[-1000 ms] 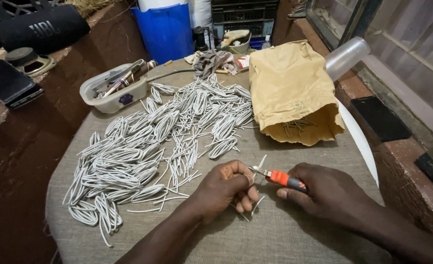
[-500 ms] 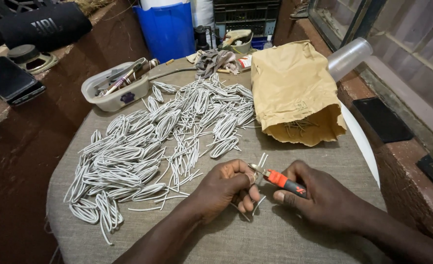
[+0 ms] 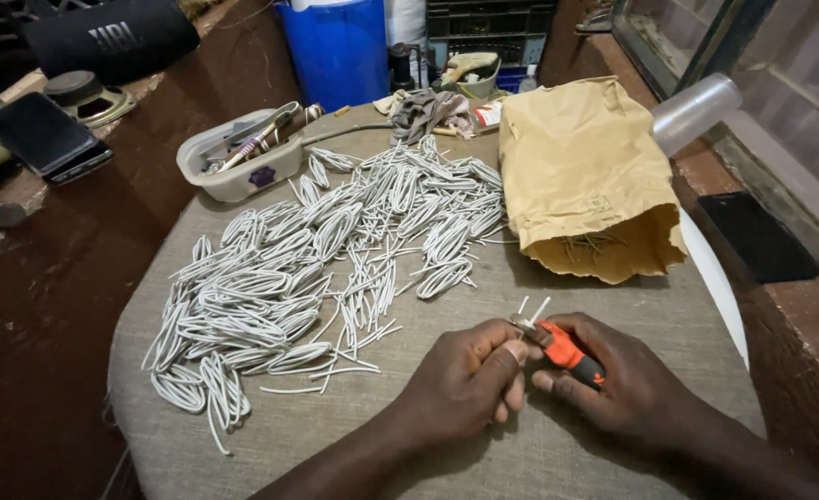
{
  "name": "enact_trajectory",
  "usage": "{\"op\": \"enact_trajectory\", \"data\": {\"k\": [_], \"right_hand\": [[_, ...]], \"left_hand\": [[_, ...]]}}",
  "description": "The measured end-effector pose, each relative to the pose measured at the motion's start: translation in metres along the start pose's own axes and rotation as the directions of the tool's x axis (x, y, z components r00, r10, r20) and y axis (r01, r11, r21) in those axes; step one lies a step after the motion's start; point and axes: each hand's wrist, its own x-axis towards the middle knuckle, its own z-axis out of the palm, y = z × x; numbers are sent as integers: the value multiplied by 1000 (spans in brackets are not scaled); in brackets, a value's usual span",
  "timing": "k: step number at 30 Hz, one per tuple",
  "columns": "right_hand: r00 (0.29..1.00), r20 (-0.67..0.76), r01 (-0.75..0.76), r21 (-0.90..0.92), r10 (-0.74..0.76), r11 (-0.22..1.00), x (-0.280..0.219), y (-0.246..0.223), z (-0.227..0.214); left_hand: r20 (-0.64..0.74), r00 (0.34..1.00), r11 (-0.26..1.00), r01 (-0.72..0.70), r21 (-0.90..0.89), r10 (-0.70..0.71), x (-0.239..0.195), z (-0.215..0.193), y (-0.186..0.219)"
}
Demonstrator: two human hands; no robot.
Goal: A person uses wire cutters to snip individual white wires from a large pile on a workbench.
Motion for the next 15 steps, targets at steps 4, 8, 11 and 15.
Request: {"op": "enact_trajectory", "data": {"k": [4,8,11,15], "right_hand": [[985,-20,-172,-116,171,978,3,5,10],[981,-107,-182,-195,164,964,3,7,17],[976,-139,-201,-266,169,943,7,24,23],[913,-22,-404,-190,408,895,-3,-57,-4]], "left_hand": [[-20,998,984,-60,167,64,-2,-3,-1],[7,969,890,-230,395,247,6,-11,-17],[3,956,822,-255,508,295,10,-12,-21],[-2,988,850,-132,510,155,-12,-2,16]]}}
